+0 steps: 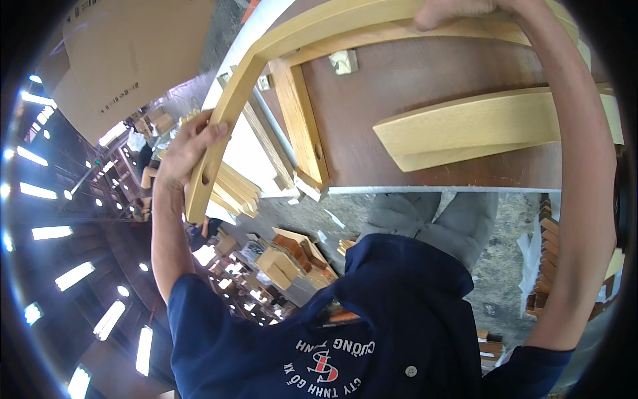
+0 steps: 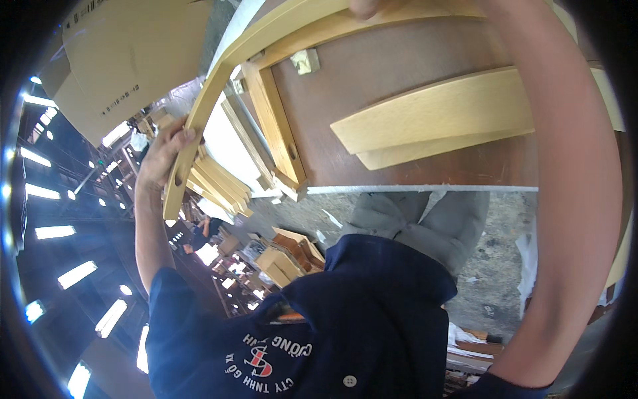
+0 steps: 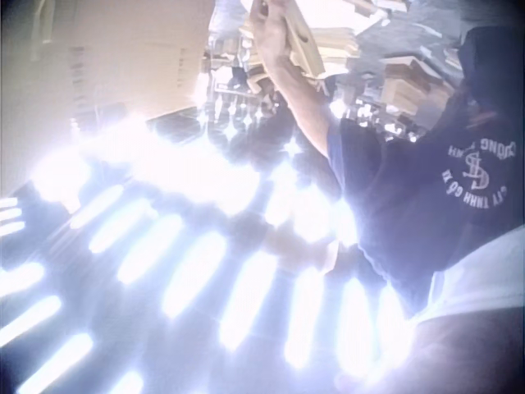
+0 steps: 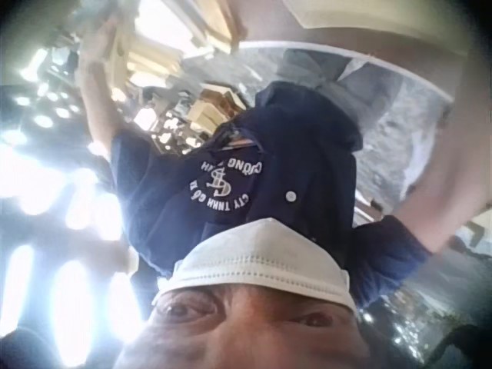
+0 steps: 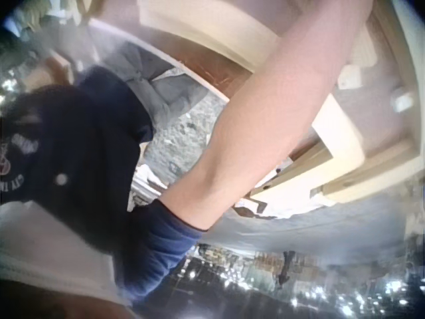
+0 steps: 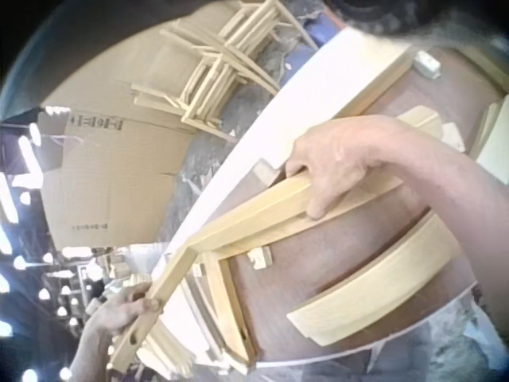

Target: The person assembles wooden chair frames by hand, inserting legs into corner joints and stacking completed frames on a workbench. The person repeatedly picks up frame components, aligns them, and secures the joints before placing the assembled units aside.

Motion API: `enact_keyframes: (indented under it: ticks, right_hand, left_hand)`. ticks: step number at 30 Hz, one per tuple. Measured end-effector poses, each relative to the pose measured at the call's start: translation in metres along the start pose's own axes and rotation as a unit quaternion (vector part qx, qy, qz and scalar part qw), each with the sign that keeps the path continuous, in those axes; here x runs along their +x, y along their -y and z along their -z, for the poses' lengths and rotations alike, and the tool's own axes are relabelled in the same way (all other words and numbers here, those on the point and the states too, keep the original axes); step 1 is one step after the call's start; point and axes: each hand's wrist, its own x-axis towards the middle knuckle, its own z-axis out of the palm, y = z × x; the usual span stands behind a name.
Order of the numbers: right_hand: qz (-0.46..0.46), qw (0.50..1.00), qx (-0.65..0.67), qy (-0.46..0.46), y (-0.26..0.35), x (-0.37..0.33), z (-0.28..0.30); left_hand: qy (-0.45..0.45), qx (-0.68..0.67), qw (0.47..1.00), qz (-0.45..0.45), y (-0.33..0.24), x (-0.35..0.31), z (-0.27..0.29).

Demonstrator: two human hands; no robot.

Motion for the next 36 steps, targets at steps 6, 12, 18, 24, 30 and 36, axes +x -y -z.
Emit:
enact_keyframes:
  ticks: [6, 12, 18, 24, 30, 36]
  right_hand:
    - [0.030, 0.998, -0.015, -0.051, -0.002, 0.015, -0.016]
    - [-0.057, 0.973, -0.190, -0.117, 0.017, 0.000, -0.041]
    - [0.005, 0.942, -0.242, -0.234, 0.009, -0.007, -0.066]
    - [-0.004, 0.932, -0.265, -0.250, 0.013, -0.004, -0.066]
    - [0.003, 0.940, -0.258, -0.223, 0.014, -0.007, -0.068]
    - [0.026, 0.915, -0.289, -0.279, 0.019, -0.017, -0.097]
  left_hand:
    - [-0.057, -0.027, 0.998, 0.029, 0.017, -0.013, -0.031]
    - [-0.135, -0.024, 0.990, -0.020, 0.049, 0.014, -0.103]
    - [-0.229, 0.034, 0.973, -0.020, 0.061, 0.045, -0.164]
    - [-0.397, 0.035, 0.917, -0.004, 0.063, 0.080, -0.198]
    - [-0.344, 0.036, 0.938, 0.000, 0.059, 0.077, -0.187]
    - [-0.360, -0.023, 0.927, -0.108, 0.074, 0.052, -0.110]
